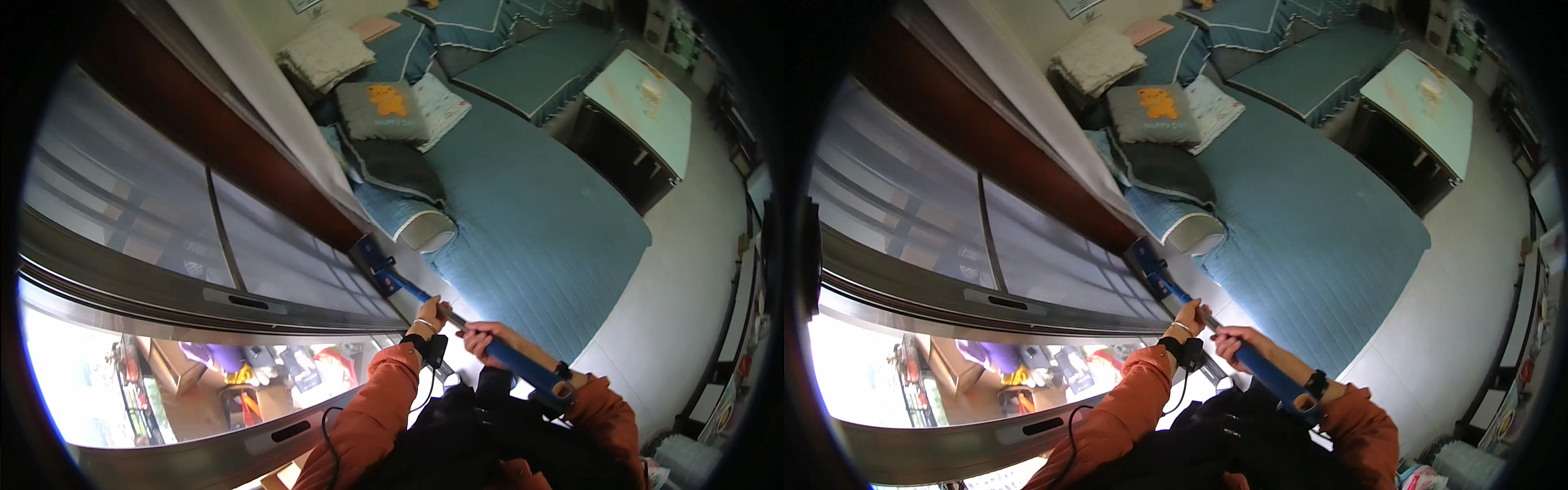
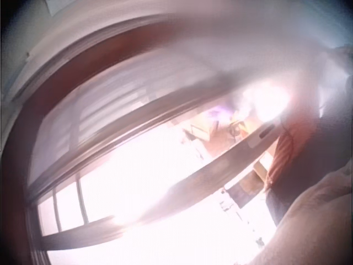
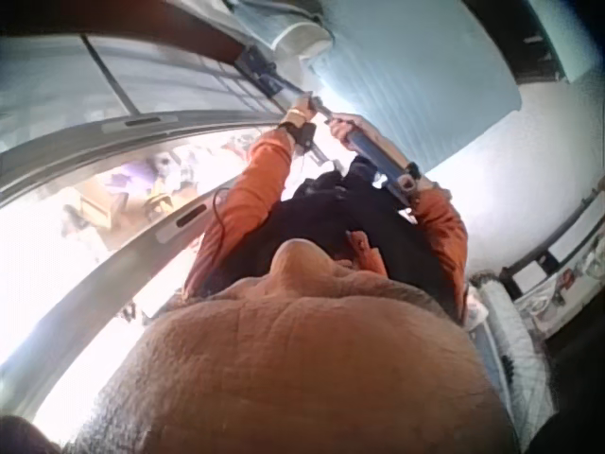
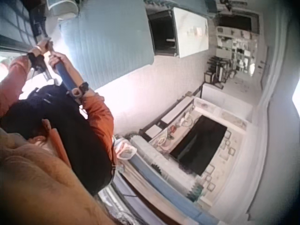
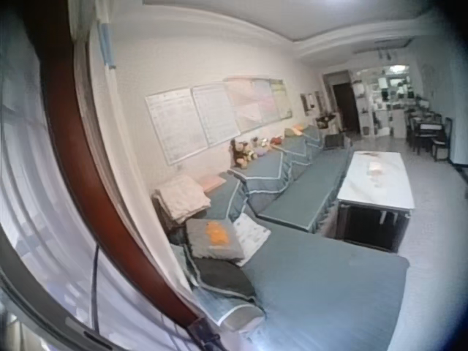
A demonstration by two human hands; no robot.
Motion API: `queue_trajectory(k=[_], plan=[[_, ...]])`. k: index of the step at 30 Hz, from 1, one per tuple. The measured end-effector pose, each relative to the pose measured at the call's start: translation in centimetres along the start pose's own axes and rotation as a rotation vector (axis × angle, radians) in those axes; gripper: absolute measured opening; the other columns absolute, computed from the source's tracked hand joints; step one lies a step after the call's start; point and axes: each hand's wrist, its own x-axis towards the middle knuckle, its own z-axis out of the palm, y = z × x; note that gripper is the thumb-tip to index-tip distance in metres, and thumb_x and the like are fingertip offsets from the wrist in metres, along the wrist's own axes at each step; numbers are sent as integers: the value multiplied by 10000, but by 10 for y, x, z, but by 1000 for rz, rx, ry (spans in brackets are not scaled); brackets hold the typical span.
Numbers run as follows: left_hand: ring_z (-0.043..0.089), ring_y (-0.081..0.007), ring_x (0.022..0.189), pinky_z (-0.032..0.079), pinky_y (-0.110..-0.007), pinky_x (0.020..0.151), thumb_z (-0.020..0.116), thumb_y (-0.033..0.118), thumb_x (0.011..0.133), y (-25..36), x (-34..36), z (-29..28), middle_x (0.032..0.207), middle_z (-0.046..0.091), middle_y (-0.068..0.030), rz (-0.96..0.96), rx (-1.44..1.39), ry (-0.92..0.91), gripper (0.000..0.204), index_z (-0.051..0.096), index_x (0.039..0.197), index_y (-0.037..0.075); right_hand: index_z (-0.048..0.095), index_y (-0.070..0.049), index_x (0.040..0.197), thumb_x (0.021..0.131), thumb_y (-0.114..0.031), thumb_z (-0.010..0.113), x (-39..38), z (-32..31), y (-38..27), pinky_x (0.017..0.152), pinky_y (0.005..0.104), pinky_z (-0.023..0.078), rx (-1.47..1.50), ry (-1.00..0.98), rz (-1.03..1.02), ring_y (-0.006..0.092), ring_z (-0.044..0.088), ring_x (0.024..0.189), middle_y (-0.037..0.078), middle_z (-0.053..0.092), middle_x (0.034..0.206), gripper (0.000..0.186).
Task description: The person mops the floor with a blue mop in a living room, then moves into a hallway and continues mopping. The person navigates around furniture and doorways while maintaining a steady mopping motion.
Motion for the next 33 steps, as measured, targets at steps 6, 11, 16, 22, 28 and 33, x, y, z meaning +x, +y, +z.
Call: queue_trajectory(k=[6,11,16,22,28,33], plan=[[521,-240,515,494,-381,464,510,62,825,-1,30,-25,615,477,-105,144,320,249,88,453,792,4,390,92,1083,911,-57,461,30,-47,53,487,135,452,265,-280,-123,35,458,542,-3,432,680,238],[519,-256,526,482,-394,484,513,104,835,10,30,-50,629,502,-120,106,780,110,103,475,843,9,448,67,1050,918,-71,440,55,-86,77,499,176,454,372,-463,-113,54,463,537,-5,445,674,191],[539,-235,680,508,-389,580,536,161,894,45,64,-46,790,516,-114,168,645,138,169,467,961,21,443,76,1035,917,-81,442,109,-102,40,478,176,448,515,-624,-63,62,472,527,-4,446,662,197],[534,-250,594,507,-386,526,490,133,891,-13,90,-81,803,499,-150,148,879,65,262,300,1047,44,412,122,1053,891,-67,484,115,-195,39,446,183,474,652,-781,-203,97,492,520,31,470,647,259],[539,-200,558,509,-319,419,518,147,841,-177,42,-114,858,502,-116,127,1127,111,373,208,1047,144,299,205,1234,920,-68,415,-5,-294,119,470,176,478,763,-871,-344,74,489,545,6,432,667,432],[581,-201,625,508,-353,398,476,233,898,-300,-44,-128,854,549,-122,-1,1279,46,764,-119,1355,87,314,198,1218,914,-92,423,-123,-316,210,465,181,467,844,-847,-361,77,451,521,15,419,662,434]])
